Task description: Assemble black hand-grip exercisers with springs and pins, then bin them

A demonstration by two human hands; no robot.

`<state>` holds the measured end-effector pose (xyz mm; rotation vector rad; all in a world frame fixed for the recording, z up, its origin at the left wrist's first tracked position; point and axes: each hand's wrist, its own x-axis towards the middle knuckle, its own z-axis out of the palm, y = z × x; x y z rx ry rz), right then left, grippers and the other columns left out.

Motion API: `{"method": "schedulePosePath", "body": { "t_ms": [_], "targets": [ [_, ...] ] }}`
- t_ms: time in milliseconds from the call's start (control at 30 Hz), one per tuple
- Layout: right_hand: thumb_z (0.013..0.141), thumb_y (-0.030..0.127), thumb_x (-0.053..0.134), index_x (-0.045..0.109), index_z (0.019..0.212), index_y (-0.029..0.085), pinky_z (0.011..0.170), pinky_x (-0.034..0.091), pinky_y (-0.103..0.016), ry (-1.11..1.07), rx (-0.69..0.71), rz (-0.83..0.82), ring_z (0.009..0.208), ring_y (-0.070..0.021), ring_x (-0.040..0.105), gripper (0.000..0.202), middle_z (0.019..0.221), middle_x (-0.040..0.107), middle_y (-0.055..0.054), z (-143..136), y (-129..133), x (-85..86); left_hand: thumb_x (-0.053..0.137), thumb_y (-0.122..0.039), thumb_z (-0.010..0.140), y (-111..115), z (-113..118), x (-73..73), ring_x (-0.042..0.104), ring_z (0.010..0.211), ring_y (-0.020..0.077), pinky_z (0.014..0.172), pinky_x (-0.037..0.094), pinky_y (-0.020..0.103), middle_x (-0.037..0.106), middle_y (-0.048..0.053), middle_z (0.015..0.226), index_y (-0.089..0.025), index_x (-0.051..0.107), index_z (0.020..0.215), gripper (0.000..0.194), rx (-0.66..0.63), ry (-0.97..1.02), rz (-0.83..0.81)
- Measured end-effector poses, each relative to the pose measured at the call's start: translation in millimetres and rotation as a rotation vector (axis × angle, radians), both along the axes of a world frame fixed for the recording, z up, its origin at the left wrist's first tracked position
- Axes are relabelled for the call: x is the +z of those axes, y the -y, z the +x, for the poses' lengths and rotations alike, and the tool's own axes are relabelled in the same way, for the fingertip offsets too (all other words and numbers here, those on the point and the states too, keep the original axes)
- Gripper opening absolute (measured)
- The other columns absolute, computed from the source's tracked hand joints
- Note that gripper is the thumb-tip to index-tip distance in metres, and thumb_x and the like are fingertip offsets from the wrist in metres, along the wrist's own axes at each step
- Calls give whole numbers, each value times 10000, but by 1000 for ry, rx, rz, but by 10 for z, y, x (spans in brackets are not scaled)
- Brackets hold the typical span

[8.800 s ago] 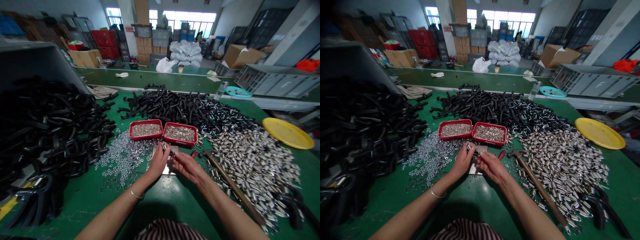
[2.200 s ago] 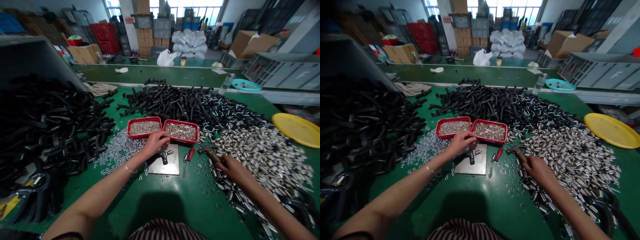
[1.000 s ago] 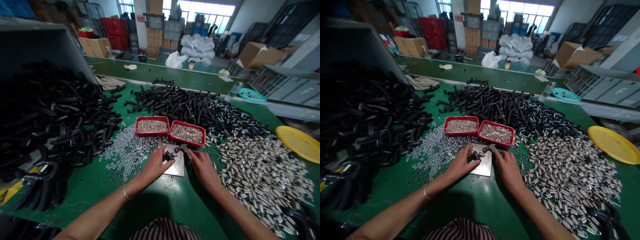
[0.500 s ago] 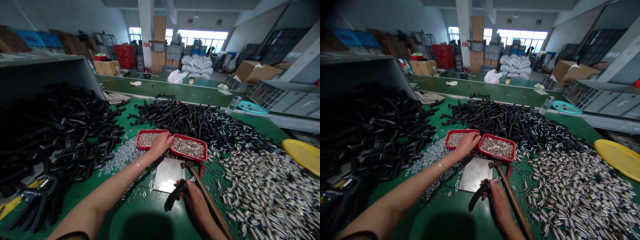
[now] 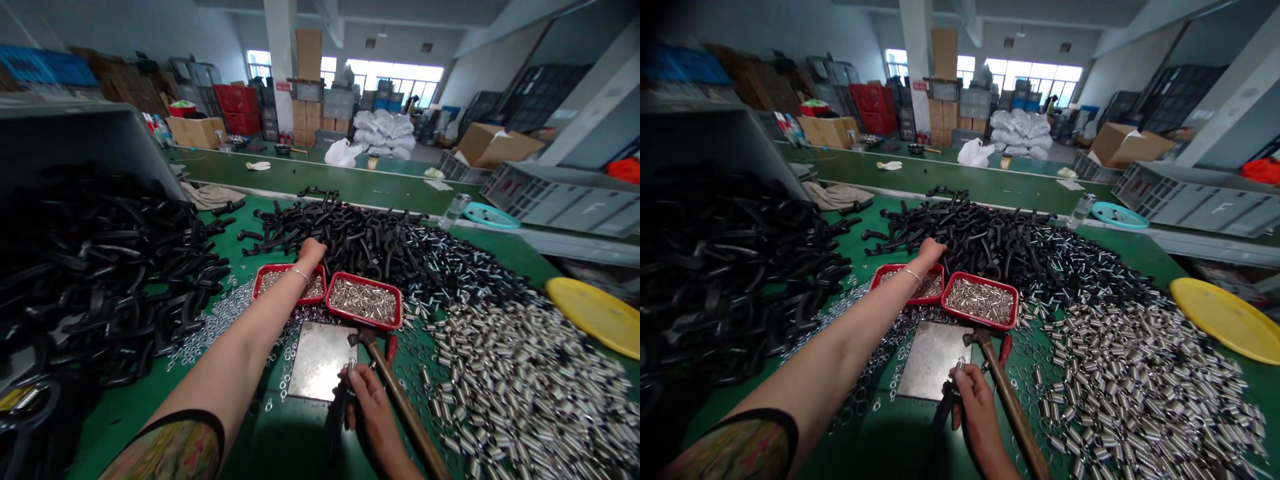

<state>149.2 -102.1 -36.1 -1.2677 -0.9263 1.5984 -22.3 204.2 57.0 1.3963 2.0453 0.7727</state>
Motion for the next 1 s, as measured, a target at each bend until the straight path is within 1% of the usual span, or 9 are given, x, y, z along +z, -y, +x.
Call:
{"method": "schedulePosePath", "body": {
  "t_ms": [100,167,233,267,367,467,533,733,1000],
  "targets": [
    [889,602,581,538,915,214,346,207,-177,25,-43,-6,381,-46,352,391,674,488,71,13,-36,73,497,-262,877,201,-87,133,707,830,190,699,550,283,715,83,925,-151,554,1115,269,-45,185,108],
    [893,578,583,517,891,221,388,273,-181,122,-107,53,448,-71,392,363,662,449,74,29,-83,147,459,-300,885,567,-128,125,679,735,147,648,547,255,696,34,881,-178,516,1141,288,-110,444,242],
    [910,538,568,513,873,221,463,351,-202,288,-140,166,534,-105,453,323,663,440,65,50,-139,218,500,-325,854,1110,-143,18,633,629,134,589,523,241,672,7,788,-182,515,1091,277,-225,724,281],
    [924,517,552,515,866,220,499,372,-215,380,-131,231,568,-119,471,304,663,446,59,59,-164,249,512,-342,855,1420,-138,-67,600,570,127,553,498,230,660,-1,737,-180,519,1061,261,-304,775,200],
    [952,473,515,522,857,220,568,370,-250,623,-56,383,603,-144,477,271,663,470,46,65,-203,326,439,-461,930,2278,-71,-365,526,497,118,507,435,219,588,-25,601,-170,545,990,316,-390,787,-49],
    [967,467,496,520,867,222,605,358,-266,757,-7,459,614,-156,487,265,671,484,43,50,-177,398,367,-506,965,2759,14,-562,504,490,126,518,409,225,516,-54,519,-173,542,994,377,-394,775,-100],
    [974,465,482,518,873,223,618,361,-269,790,12,478,626,-163,510,264,686,505,36,44,-138,445,348,-497,976,2868,41,-578,497,487,132,528,399,233,498,-62,494,-176,541,998,376,-410,735,-103],
    [973,447,474,515,864,231,620,370,-271,840,56,501,636,-181,555,245,700,572,17,58,-51,505,327,-443,1000,2914,112,-430,485,470,139,563,402,255,448,-80,453,-186,522,951,326,-494,577,-96],
    [978,445,471,507,889,230,576,368,-256,775,1,529,554,-158,522,236,622,522,49,67,34,474,303,-506,1020,3037,213,-465,502,457,153,490,342,257,453,-73,491,-215,448,966,329,-525,439,-56]
  ]
}}
